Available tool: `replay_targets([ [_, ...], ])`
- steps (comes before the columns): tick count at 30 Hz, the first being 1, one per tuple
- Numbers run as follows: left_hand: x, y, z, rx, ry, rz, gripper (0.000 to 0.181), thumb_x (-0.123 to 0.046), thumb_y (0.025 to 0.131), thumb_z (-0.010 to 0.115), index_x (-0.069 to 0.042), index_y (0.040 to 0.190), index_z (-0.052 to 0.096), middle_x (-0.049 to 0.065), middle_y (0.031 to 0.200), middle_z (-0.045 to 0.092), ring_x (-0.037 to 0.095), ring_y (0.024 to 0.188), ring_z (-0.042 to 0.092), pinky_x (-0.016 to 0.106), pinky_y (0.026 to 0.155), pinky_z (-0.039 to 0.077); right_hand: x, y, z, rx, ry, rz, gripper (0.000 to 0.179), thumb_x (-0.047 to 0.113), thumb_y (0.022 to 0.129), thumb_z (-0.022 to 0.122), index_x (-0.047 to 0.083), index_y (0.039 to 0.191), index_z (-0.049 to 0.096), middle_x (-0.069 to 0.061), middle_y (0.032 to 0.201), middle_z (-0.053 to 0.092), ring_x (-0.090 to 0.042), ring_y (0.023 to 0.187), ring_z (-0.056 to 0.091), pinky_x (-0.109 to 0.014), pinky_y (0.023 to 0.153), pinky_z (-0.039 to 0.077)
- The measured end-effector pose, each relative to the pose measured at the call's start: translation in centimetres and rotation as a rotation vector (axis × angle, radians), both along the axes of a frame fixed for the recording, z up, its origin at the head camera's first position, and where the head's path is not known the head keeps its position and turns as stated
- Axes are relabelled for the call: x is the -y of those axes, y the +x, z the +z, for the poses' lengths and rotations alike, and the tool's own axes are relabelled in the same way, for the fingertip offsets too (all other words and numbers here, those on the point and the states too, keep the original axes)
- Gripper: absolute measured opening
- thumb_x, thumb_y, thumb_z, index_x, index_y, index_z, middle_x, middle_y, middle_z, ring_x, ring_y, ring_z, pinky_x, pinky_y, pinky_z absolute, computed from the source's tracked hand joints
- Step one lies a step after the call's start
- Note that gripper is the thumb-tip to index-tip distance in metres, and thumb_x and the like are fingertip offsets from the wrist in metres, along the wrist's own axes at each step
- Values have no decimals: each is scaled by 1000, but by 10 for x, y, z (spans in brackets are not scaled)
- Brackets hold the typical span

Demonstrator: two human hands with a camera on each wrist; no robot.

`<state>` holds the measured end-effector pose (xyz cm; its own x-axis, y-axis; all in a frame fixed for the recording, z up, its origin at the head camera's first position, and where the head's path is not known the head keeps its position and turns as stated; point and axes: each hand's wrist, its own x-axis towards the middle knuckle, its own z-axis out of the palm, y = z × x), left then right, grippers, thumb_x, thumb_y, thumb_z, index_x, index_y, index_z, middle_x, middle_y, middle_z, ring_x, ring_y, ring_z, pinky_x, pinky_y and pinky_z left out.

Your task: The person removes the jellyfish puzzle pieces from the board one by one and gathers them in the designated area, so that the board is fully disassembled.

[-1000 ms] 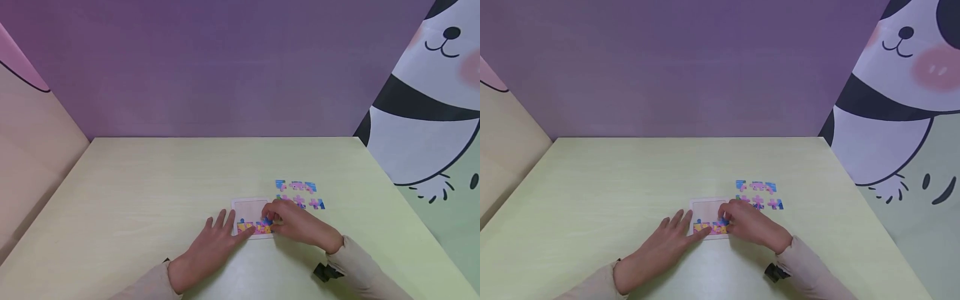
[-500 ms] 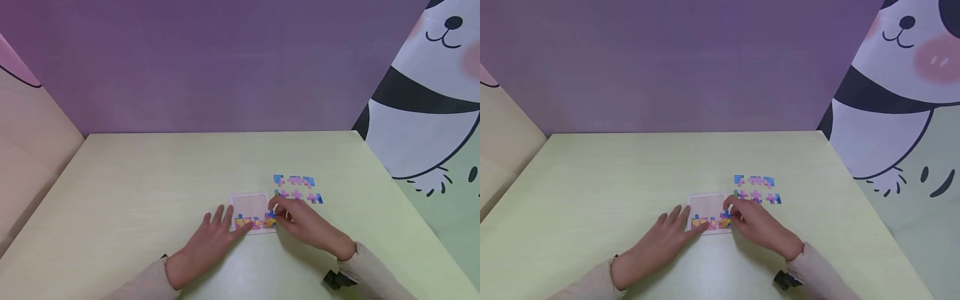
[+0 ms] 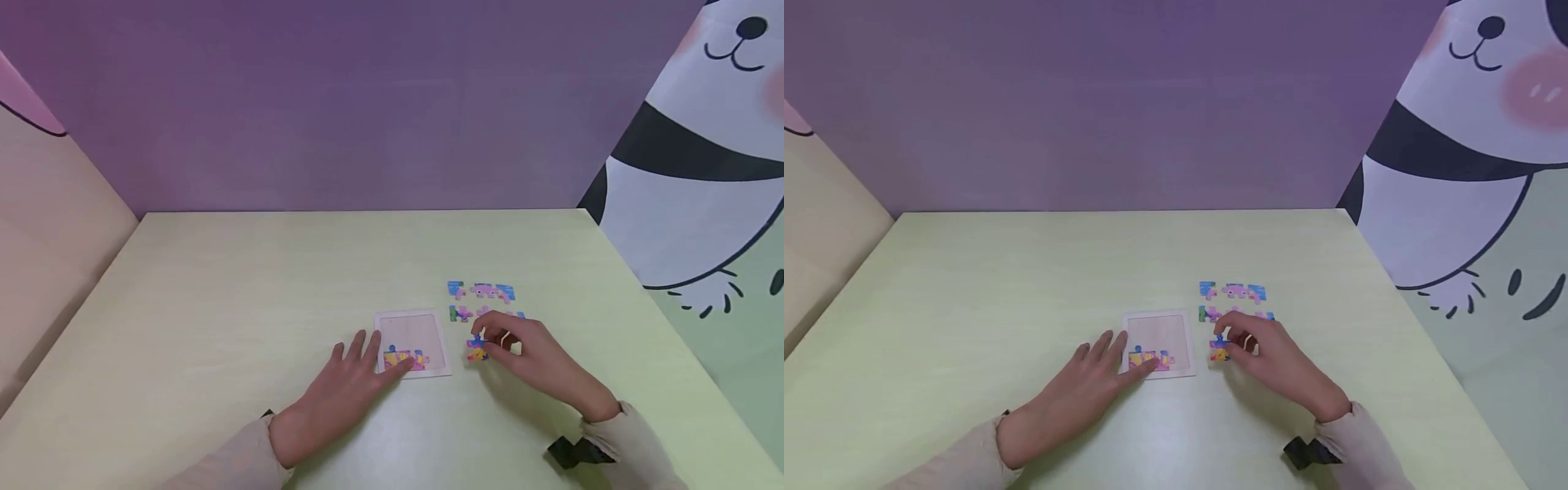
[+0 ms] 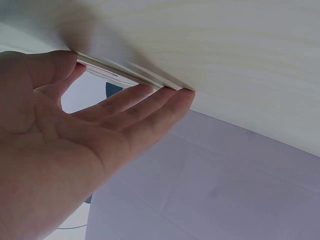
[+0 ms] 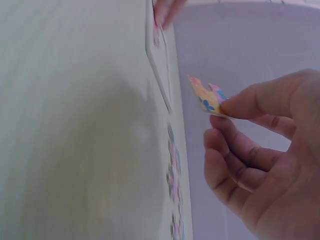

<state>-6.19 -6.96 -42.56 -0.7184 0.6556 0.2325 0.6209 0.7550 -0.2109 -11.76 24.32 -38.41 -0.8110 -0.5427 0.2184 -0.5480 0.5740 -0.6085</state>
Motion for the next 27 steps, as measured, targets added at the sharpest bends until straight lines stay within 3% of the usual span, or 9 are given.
replay_targets([
  [8,5,2,1,-41,22,-26,67,-2,86,70,-34,142,54,25,132,55,44,117,58,49,81,56,-31,-2,-6,-11,38,-87,20,3,90,71,17,103,65,9,80,66,-7,73,62,-26,67,54],
  [14,2,1,2,-18,33,-23,69,0,86,69,-34,143,53,26,133,54,44,119,57,50,82,55,-50,-7,-13,20,78,-160,15,6,90,72,16,100,66,8,80,67,-9,73,63,-26,68,54],
  [21,2,2,2,-21,25,-18,66,-2,87,69,-34,143,54,26,133,53,44,119,57,50,82,55,-58,-12,-16,-48,97,-190,12,5,90,72,16,93,73,2,86,71,-5,74,63,-23,69,54],
  [27,2,1,3,-19,21,-21,66,-3,88,68,-34,144,53,25,134,54,43,120,56,49,82,55,-64,-13,-15,34,109,-210,13,3,90,71,12,99,74,2,92,72,-8,79,64,-24,70,54],
])
